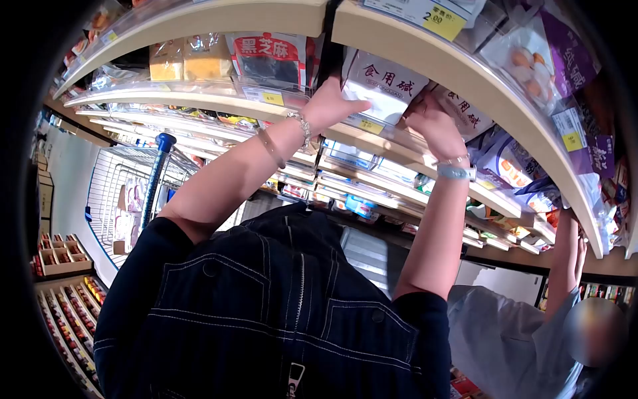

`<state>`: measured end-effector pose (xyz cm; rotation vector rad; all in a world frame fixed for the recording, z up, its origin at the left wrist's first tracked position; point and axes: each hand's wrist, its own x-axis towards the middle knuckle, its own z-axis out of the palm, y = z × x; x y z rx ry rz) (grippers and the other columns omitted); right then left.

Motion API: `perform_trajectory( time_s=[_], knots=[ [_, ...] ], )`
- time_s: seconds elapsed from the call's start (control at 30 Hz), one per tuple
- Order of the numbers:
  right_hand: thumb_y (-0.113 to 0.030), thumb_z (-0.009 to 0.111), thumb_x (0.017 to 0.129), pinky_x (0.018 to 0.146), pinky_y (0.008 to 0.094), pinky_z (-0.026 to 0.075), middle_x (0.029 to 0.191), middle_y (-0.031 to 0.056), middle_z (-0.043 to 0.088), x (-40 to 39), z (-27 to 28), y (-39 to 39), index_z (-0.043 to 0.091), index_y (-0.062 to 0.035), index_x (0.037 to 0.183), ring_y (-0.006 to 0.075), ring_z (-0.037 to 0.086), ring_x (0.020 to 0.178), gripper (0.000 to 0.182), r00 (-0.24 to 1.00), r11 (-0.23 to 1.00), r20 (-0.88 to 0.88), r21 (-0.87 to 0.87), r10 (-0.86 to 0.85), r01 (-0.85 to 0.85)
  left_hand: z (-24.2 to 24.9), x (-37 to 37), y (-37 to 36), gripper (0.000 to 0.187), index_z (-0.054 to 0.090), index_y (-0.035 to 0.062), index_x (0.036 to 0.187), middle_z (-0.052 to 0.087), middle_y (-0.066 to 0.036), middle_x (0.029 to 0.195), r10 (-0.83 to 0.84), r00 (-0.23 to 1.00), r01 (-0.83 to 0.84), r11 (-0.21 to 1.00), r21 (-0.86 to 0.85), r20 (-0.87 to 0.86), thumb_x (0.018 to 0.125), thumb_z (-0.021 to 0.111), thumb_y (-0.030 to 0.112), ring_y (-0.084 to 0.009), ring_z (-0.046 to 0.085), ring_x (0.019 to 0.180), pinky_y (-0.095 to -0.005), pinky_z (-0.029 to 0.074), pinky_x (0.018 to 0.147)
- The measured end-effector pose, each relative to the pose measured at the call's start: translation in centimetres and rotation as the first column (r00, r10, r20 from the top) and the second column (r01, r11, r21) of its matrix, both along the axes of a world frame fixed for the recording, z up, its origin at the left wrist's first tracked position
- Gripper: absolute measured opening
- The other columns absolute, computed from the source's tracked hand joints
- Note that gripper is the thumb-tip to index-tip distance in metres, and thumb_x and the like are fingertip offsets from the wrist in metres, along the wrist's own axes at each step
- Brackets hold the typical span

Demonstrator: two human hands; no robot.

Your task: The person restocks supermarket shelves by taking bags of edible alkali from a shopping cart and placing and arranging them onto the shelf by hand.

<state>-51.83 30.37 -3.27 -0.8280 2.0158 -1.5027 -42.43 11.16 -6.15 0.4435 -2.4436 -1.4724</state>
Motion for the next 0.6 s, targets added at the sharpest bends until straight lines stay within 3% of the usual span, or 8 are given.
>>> perform_trajectory(
  time_s=[0.03, 0.07, 0.1, 0.17, 0.27, 0.37, 0.47, 0.6],
  knots=[
    [-0.005, 0.052, 0.077, 0.084, 0.0279, 0.039, 0.111, 0.0118, 0.048, 0.9, 0.5, 0.0, 0.032, 0.0048, 0.119, 0.019, 0.048, 0.099, 0.048, 0.983, 0.977, 0.047, -0.125, 0.179, -0.172, -0.3, -0.1, -0.1, 0.063, 0.043, -0.0101, 0.105, 0.055, -0.02, 0.101, 0.0, 1.0, 0.0, 1.0, 0.019, 0.0, 0.064, 0.071, 0.029, -0.0247, 0.054, 0.094, -0.0292, 0.042, 0.081],
    [-0.01, 0.057, 0.077, 0.087, 0.0276, 0.037, 0.114, 0.0108, 0.046, 1.1, 0.3, -0.5, 0.032, 0.0055, 0.119, 0.0169, 0.046, 0.101, 0.051, 0.984, 0.98, 0.039, -0.102, 0.176, -0.171, -0.6, -0.3, -0.3, 0.061, 0.044, -0.0099, 0.104, 0.054, -0.021, 0.101, 0.003, 1.0, -0.003, 0.999, 0.039, -0.001, 0.065, 0.07, 0.029, -0.0249, 0.054, 0.095, -0.0293, 0.042, 0.082],
    [-0.014, 0.062, 0.076, 0.085, 0.0269, 0.038, 0.108, 0.0124, 0.049, 1.2, 0.3, -1.1, 0.036, 0.0061, 0.115, 0.0155, 0.047, 0.096, 0.051, 0.995, 0.996, -0.047, -0.016, 0.083, -0.084, -0.7, -0.3, -0.4, 0.06, 0.044, -0.0096, 0.104, 0.054, -0.021, 0.102, 0.003, 1.0, -0.003, 0.998, 0.059, 0.0, 0.065, 0.07, 0.028, -0.0251, 0.054, 0.095, -0.0294, 0.042, 0.082],
    [-0.019, 0.067, 0.072, 0.069, 0.025, 0.046, 0.093, 0.0126, 0.056, 1.3, 1.0, -2.7, 0.04, 0.0074, 0.107, 0.0154, 0.056, 0.078, 0.052, 0.97, 0.952, -0.241, 0.285, -0.042, 0.112, -0.6, -0.4, -0.5, 0.058, 0.045, -0.0092, 0.103, 0.054, -0.022, 0.102, 0.0, 1.0, -0.003, 0.996, 0.086, 0.028, 0.065, 0.07, 0.027, -0.0278, 0.054, 0.096, -0.0311, 0.041, 0.083],
    [-0.023, 0.068, 0.071, 0.056, 0.0247, 0.047, 0.081, 0.0108, 0.058, -0.4, -0.5, -3.3, 0.046, 0.0076, 0.098, 0.0141, 0.056, 0.063, 0.046, 0.937, 0.948, -0.349, 0.3, 0.008, 0.103, -0.6, -0.1, -0.2, 0.051, 0.045, -0.0089, 0.098, 0.051, -0.026, 0.102, 0.046, 0.998, -0.041, 0.99, 0.135, -0.031, 0.065, 0.068, 0.023, -0.0336, 0.052, 0.096, -0.0352, 0.041, 0.084],
    [-0.025, 0.068, 0.07, 0.055, 0.0248, 0.046, 0.078, 0.0107, 0.058, 0.3, -0.6, -3.4, 0.047, 0.0068, 0.094, 0.014, 0.055, 0.061, 0.046, 0.935, 0.973, -0.352, 0.193, -0.05, 0.125, -1.2, -0.3, 0.9, 0.043, 0.043, -0.0089, 0.095, 0.049, -0.027, 0.1, 0.153, 0.976, -0.149, 0.988, 0.037, -0.157, 0.066, 0.063, 0.016, -0.0369, 0.051, 0.095, -0.0368, 0.041, 0.083],
    [-0.024, 0.068, 0.07, 0.076, 0.0267, 0.042, 0.093, 0.0116, 0.055, 1.5, 0.9, -3.5, 0.042, 0.0079, 0.108, 0.0159, 0.052, 0.081, 0.056, 0.966, 0.961, -0.249, 0.243, -0.071, 0.134, -0.3, 0.1, 1.2, 0.037, 0.04, -0.0092, 0.094, 0.046, -0.029, 0.1, 0.156, 0.979, -0.141, 0.983, 0.113, -0.133, 0.067, 0.057, 0.01, -0.0395, 0.049, 0.095, -0.0382, 0.04, 0.082],
    [-0.024, 0.072, 0.066, 0.075, 0.0258, 0.042, 0.093, 0.0115, 0.056, 0.0, -0.2, -3.7, 0.048, 0.0068, 0.104, 0.016, 0.052, 0.08, 0.054, 0.99, 0.967, -0.138, 0.254, 0.037, -0.001, -0.1, 0.9, 1.7, 0.042, 0.036, -0.011, 0.101, 0.041, -0.029, 0.107, 0.172, 0.977, -0.143, 0.967, 0.209, -0.126, 0.067, 0.055, 0.008, -0.0397, 0.045, 0.1, -0.0389, 0.036, 0.087]
  ],
)
